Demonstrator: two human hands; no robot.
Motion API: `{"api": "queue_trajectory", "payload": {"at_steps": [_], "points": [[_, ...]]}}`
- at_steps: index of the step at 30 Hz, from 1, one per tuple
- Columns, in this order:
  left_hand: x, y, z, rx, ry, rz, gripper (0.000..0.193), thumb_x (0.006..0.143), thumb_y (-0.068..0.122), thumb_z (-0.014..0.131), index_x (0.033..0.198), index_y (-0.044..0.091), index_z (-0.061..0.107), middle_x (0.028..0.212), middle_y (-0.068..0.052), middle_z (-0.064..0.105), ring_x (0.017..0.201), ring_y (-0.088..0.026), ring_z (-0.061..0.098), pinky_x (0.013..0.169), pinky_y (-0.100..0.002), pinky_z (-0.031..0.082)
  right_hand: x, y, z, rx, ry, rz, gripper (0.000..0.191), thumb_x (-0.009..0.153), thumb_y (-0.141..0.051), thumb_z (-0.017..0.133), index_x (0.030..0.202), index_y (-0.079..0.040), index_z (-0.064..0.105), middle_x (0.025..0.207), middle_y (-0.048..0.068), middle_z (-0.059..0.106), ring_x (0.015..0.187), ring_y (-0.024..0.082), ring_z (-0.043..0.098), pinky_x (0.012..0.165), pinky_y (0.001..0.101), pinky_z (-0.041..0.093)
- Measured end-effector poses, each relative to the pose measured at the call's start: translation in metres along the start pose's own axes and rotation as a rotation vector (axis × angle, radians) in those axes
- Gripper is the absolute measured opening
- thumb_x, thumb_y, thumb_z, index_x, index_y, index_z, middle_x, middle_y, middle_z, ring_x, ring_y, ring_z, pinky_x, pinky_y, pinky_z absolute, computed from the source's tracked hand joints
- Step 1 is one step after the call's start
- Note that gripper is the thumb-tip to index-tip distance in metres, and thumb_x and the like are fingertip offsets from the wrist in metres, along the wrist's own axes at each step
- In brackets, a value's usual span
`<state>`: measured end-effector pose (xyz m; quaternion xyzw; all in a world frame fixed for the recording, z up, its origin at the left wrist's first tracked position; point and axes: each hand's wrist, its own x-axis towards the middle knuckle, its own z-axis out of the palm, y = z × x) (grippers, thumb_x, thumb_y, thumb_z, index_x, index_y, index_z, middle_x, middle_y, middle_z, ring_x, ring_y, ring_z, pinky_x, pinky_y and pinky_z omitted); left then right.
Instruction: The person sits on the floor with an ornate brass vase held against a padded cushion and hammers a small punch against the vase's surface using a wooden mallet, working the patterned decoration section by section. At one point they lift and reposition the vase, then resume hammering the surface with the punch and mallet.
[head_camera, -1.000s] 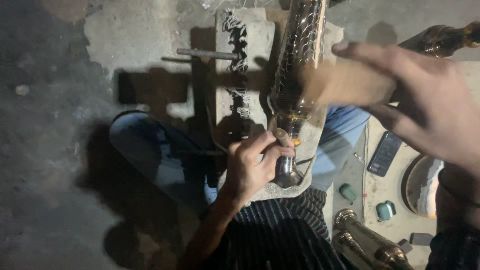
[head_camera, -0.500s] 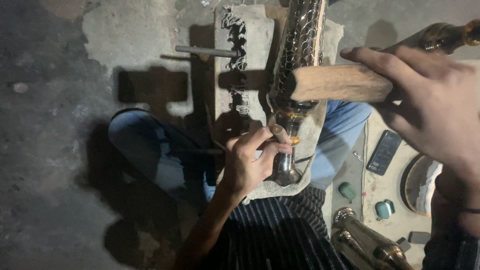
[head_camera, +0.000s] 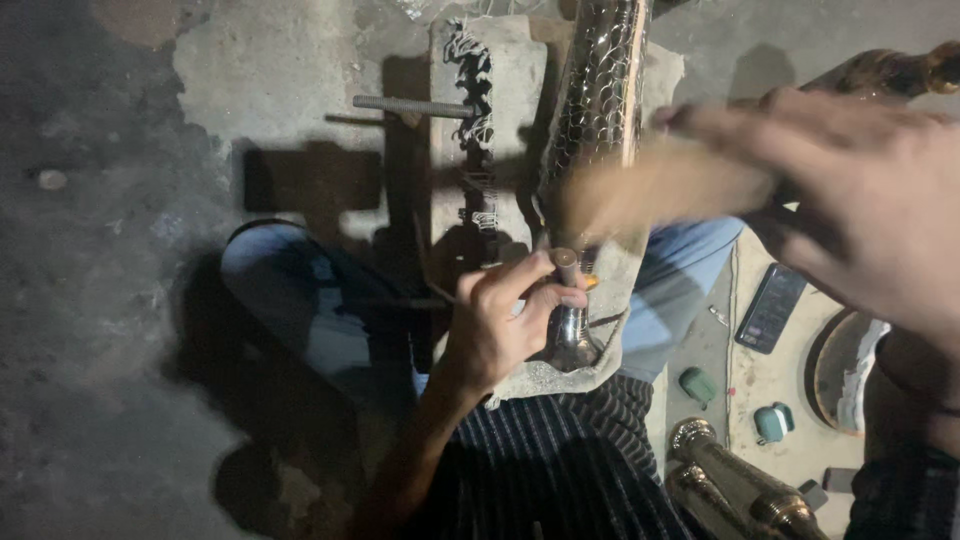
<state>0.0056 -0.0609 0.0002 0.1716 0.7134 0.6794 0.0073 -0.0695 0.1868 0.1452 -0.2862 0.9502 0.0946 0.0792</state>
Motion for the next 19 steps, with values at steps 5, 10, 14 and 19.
{"api": "queue_trajectory", "payload": {"at_steps": [5, 10, 14, 19], "points": [[0.011, -0.003, -0.006, -0.027, -0.144, 0.09, 0.016, 0.098, -0.006, 0.067, 0.114, -0.005, 0.066, 0.107, -0.013, 0.077, 0.095, -0.02, 0.08, 0.08, -0.025, 0.069, -0.007, -0.006, 0.012, 0.542, 0.24, 0.091, 0.067, 0.08, -0.007, 0.077, 0.141, 0.003, 0.051, 0.119, 0.022, 0.071, 0.105, 0.032, 0.072, 0.093, 0.0395, 0.058], [0.026, -0.006, -0.015, -0.074, -0.265, -0.027, 0.021, 0.096, -0.006, 0.065, 0.117, -0.009, 0.064, 0.1, -0.016, 0.078, 0.092, -0.021, 0.081, 0.075, -0.028, 0.066, -0.012, -0.016, 0.035, 0.785, 0.262, 0.212, 0.058, 0.091, -0.006, 0.077, 0.145, -0.002, 0.054, 0.125, 0.014, 0.073, 0.114, 0.026, 0.075, 0.105, 0.0354, 0.059], [0.032, -0.011, -0.017, -0.065, -0.282, 0.023, 0.025, 0.096, -0.004, 0.066, 0.12, -0.008, 0.063, 0.095, -0.016, 0.078, 0.09, -0.02, 0.08, 0.077, -0.029, 0.066, -0.016, -0.012, 0.041, 0.425, 0.307, 0.183, 0.067, 0.075, 0.004, 0.08, 0.138, 0.006, 0.055, 0.124, 0.025, 0.07, 0.104, 0.034, 0.072, 0.091, 0.0403, 0.058], [0.044, -0.034, 0.004, -0.048, -0.316, -0.033, 0.015, 0.099, -0.002, 0.065, 0.114, -0.002, 0.066, 0.098, -0.015, 0.079, 0.097, -0.021, 0.081, 0.076, -0.029, 0.067, -0.016, -0.024, 0.048, 1.329, 0.562, 0.511, 0.068, 0.089, -0.006, 0.079, 0.145, -0.015, 0.042, 0.109, 0.004, 0.064, 0.092, 0.022, 0.069, 0.086, 0.0344, 0.062]]}}
